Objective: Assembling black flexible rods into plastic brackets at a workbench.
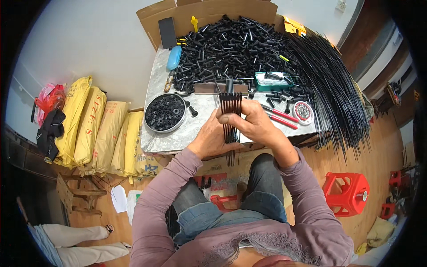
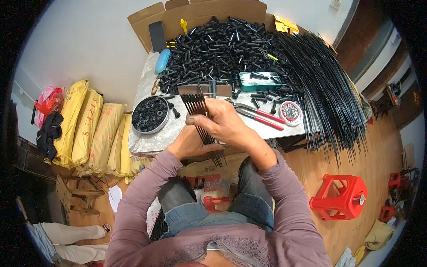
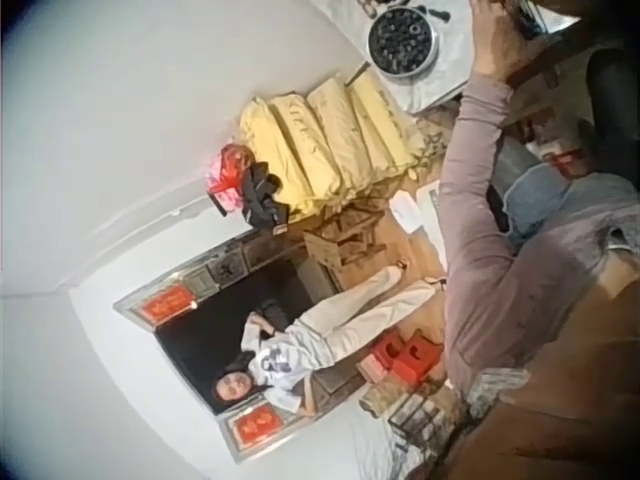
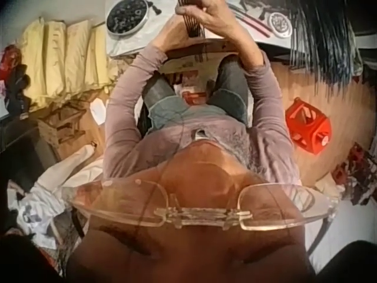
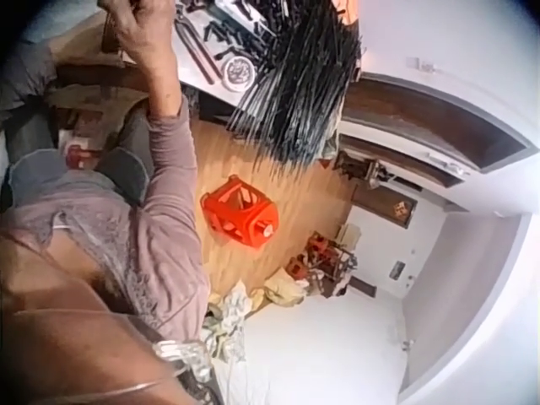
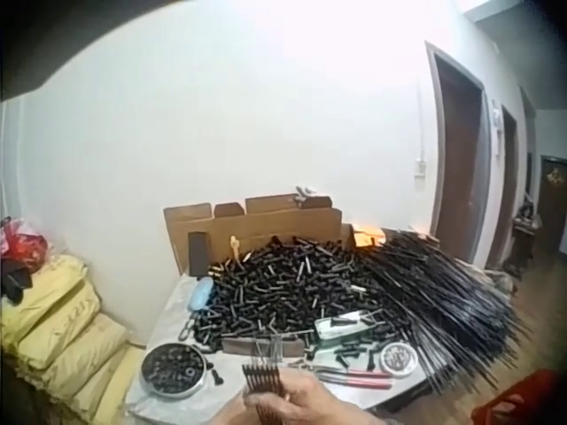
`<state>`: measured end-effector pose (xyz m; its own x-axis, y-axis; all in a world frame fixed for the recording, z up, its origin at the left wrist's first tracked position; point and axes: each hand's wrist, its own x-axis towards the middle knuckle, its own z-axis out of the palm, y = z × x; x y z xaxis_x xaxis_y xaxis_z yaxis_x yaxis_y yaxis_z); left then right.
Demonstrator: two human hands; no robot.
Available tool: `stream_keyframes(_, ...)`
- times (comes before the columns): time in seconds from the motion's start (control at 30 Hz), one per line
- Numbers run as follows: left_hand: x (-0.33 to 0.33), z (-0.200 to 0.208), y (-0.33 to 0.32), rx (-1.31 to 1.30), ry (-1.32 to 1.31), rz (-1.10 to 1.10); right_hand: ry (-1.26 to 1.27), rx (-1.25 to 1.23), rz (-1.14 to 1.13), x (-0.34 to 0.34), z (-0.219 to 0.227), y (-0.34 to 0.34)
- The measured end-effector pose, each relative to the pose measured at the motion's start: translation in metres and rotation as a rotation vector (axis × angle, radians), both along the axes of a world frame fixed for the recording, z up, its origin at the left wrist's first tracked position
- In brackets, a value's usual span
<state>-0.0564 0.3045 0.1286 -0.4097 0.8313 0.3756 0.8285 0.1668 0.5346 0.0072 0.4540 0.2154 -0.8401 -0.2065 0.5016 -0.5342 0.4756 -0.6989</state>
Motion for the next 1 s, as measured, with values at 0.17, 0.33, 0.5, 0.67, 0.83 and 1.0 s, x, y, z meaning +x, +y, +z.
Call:
stream_keyframes(0.17, 0.002, 0.005, -0.004, -0.041, 0.040, 0.088, -0.354, -0.122, 0.197, 0.001, 0.011, 0.016)
stream_keyframes(0.33, -0.001, -0.006, -0.009, -0.008, 0.256, 0.003, -0.147, 0.095, 0.147, 0.013, 0.010, 0.009)
stream_keyframes(0.5, -0.004, -0.015, -0.012, -0.025, 0.229, 0.025, -0.601, 0.109, 0.459, -0.013, 0.011, 0.049)
stream_keyframes(0.67, -0.001, -0.014, 0.004, -0.027, 0.287, 0.042, -0.461, 0.197, -0.327, -0.082, -0.025, 0.072)
stream_keyframes(0.83, -0.003, -0.018, -0.004, -0.032, 0.289, 0.081, -0.305, 0.623, -0.534, -0.118, -0.051, 0.019)
stream_keyframes(1.0, -0.001, -0.015, -0.007, -0.058, 0.309, 0.070, -0.229, 0.522, -0.640, -0.114, -0.056, 0.039)
